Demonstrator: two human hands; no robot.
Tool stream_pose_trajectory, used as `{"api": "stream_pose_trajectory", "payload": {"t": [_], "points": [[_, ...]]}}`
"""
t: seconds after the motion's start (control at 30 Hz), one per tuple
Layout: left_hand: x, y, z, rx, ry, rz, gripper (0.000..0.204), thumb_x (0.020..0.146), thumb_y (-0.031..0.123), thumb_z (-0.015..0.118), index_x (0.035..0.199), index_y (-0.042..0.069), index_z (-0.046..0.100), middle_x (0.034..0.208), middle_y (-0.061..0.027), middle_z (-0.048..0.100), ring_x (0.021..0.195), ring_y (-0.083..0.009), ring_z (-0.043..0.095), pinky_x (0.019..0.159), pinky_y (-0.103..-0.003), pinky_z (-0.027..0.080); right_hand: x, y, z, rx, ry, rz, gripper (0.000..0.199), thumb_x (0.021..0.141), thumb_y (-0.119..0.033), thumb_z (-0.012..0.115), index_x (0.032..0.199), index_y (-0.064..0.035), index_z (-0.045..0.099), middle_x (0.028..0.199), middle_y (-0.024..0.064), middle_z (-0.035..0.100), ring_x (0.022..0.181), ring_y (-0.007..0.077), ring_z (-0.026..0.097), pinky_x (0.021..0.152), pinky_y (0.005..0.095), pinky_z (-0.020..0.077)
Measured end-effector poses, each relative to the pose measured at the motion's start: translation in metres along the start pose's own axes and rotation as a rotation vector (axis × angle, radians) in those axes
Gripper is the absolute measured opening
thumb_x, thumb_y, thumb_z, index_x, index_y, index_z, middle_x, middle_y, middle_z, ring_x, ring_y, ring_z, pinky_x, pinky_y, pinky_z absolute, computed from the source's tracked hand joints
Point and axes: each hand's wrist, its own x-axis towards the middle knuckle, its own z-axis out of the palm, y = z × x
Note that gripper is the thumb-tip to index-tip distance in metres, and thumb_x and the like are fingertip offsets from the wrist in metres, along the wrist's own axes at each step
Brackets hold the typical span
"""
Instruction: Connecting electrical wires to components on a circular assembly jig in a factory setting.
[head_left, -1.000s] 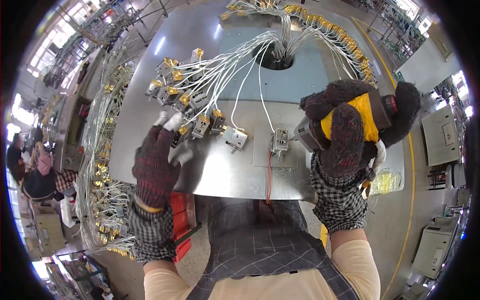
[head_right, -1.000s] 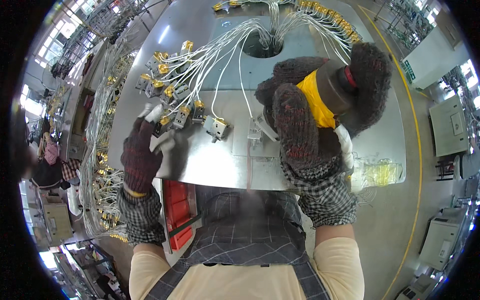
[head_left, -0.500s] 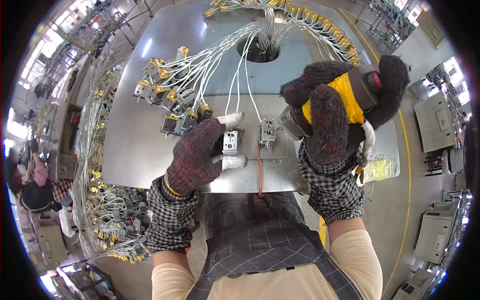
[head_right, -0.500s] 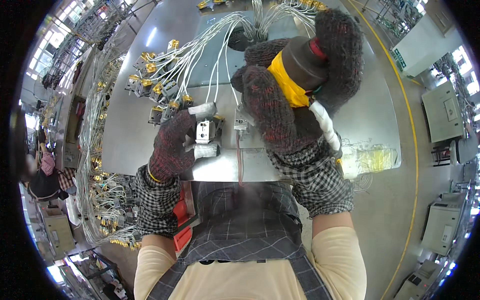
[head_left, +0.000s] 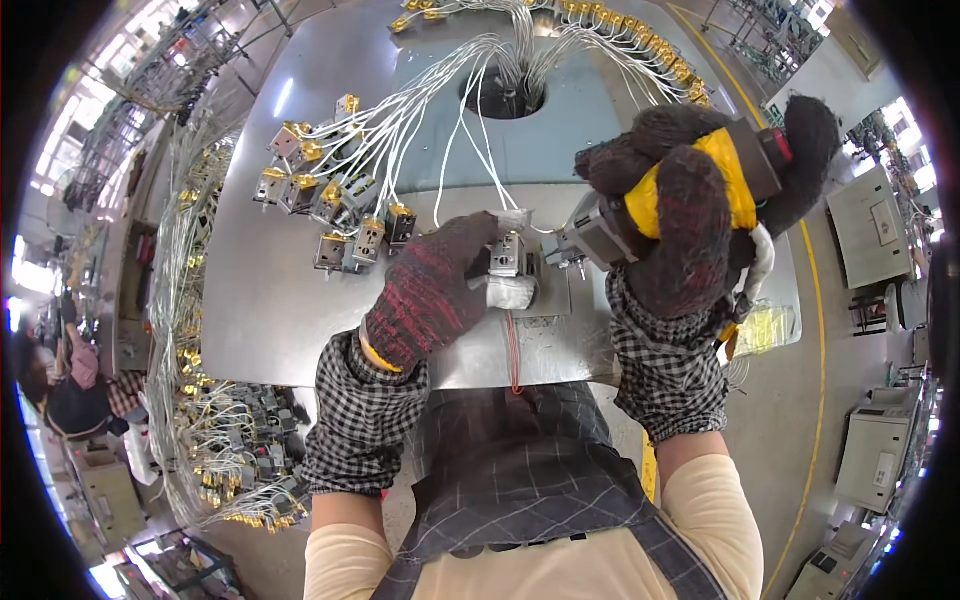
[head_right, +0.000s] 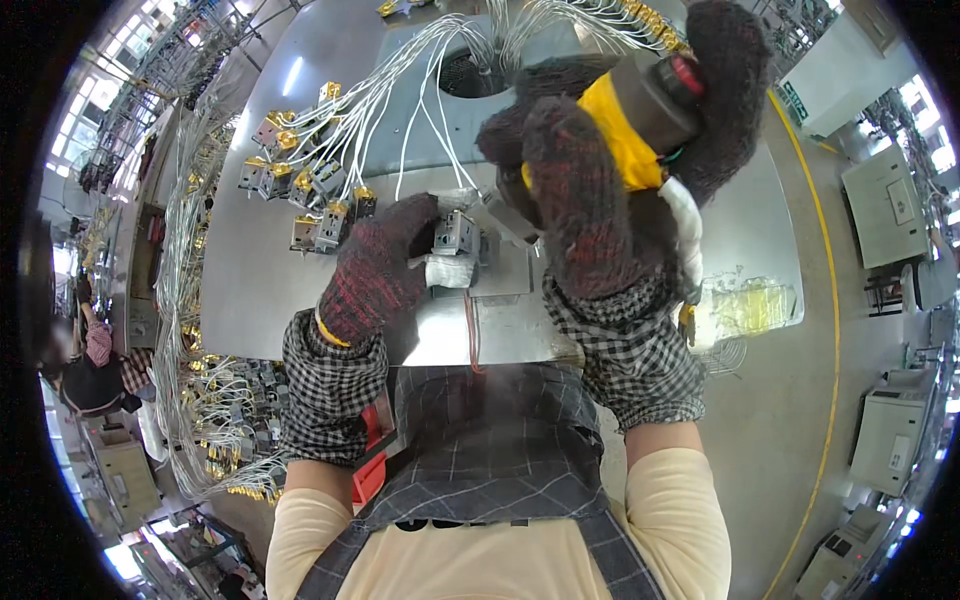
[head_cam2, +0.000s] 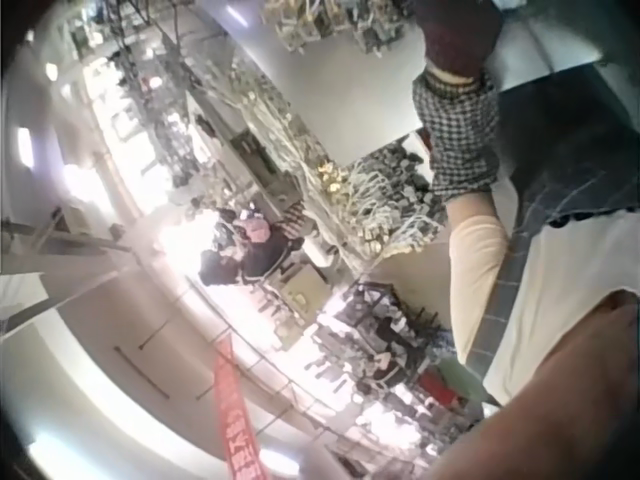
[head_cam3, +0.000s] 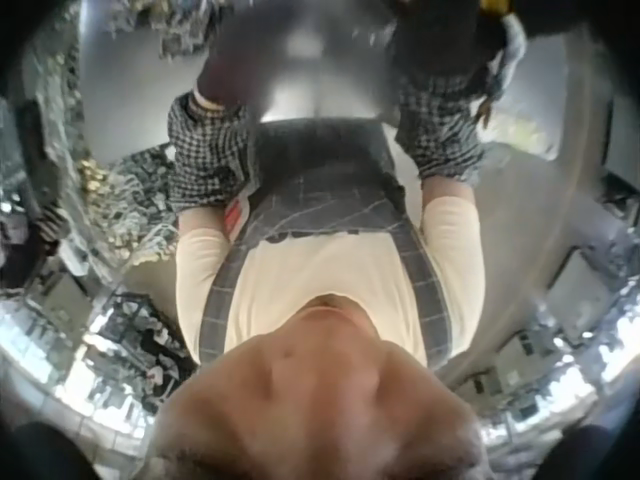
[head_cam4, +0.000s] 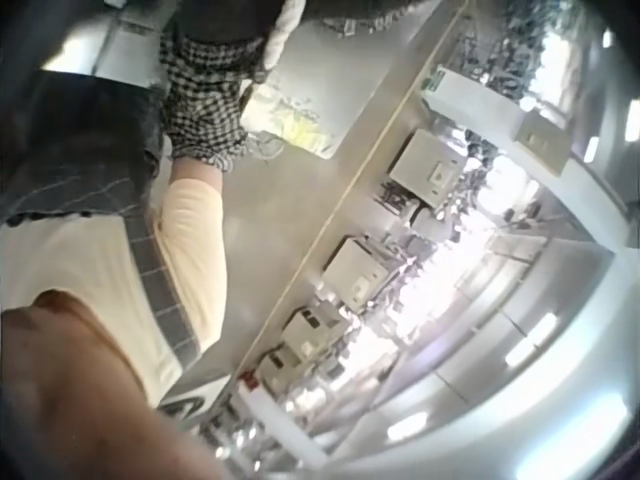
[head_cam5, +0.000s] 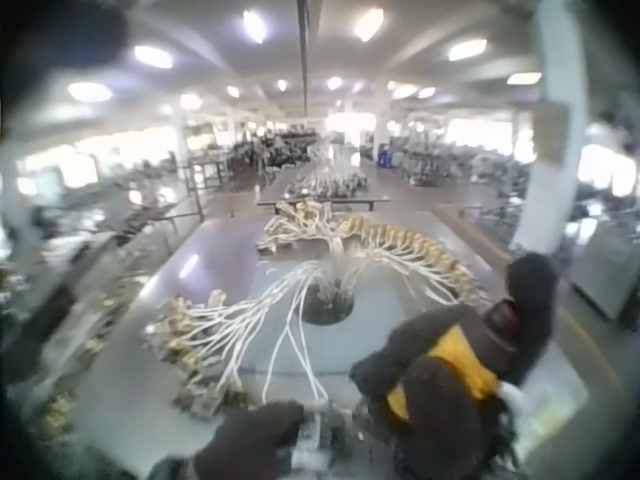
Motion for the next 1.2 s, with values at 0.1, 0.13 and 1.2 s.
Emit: {"api": "stream_pose_trajectory", "payload": {"t": [0.1, 0.13, 1.2], "points": [[0.002, 0.002, 0.002, 0.082, 0.032, 0.067, 0.053, 0.076, 0.025, 0.081, 0.121, 0.006, 0.062, 0.1, -0.0151, 0.068, 0.086, -0.0282, 0.07, 0.074, -0.039, 0.056, -0.006, 0.005, -0.034, 0.24, 0.16, 0.237, 0.065, 0.098, -0.031, 0.055, 0.152, -0.0193, 0.021, 0.116, 0.0256, 0.06, 0.095, 0.0366, 0.067, 0.077, 0.0562, 0.0593], [0.006, 0.009, 0.002, 0.011, 0.001, 0.061, 0.054, 0.075, 0.027, 0.081, 0.121, 0.005, 0.062, 0.1, -0.0151, 0.068, 0.085, -0.0281, 0.07, 0.074, -0.038, 0.056, -0.007, 0.004, -0.039, 0.313, 0.217, 0.311, 0.066, 0.098, -0.035, 0.054, 0.153, -0.0194, 0.02, 0.12, 0.0257, 0.059, 0.1, 0.0373, 0.066, 0.08, 0.0576, 0.0589], [0.036, 0.047, -0.027, 0.893, -0.68, -0.416, 0.084, 0.062, 0.043, 0.087, 0.132, 0.009, 0.055, 0.124, -0.0144, 0.062, 0.112, -0.0369, 0.063, 0.092, -0.052, 0.048, -0.023, 0.043, -0.049, 0.629, -0.244, 0.499, 0.062, 0.103, -0.036, 0.05, 0.151, -0.0051, 0.027, 0.143, 0.0207, 0.046, 0.131, 0.0315, 0.049, 0.111, 0.0484, 0.042]]}}
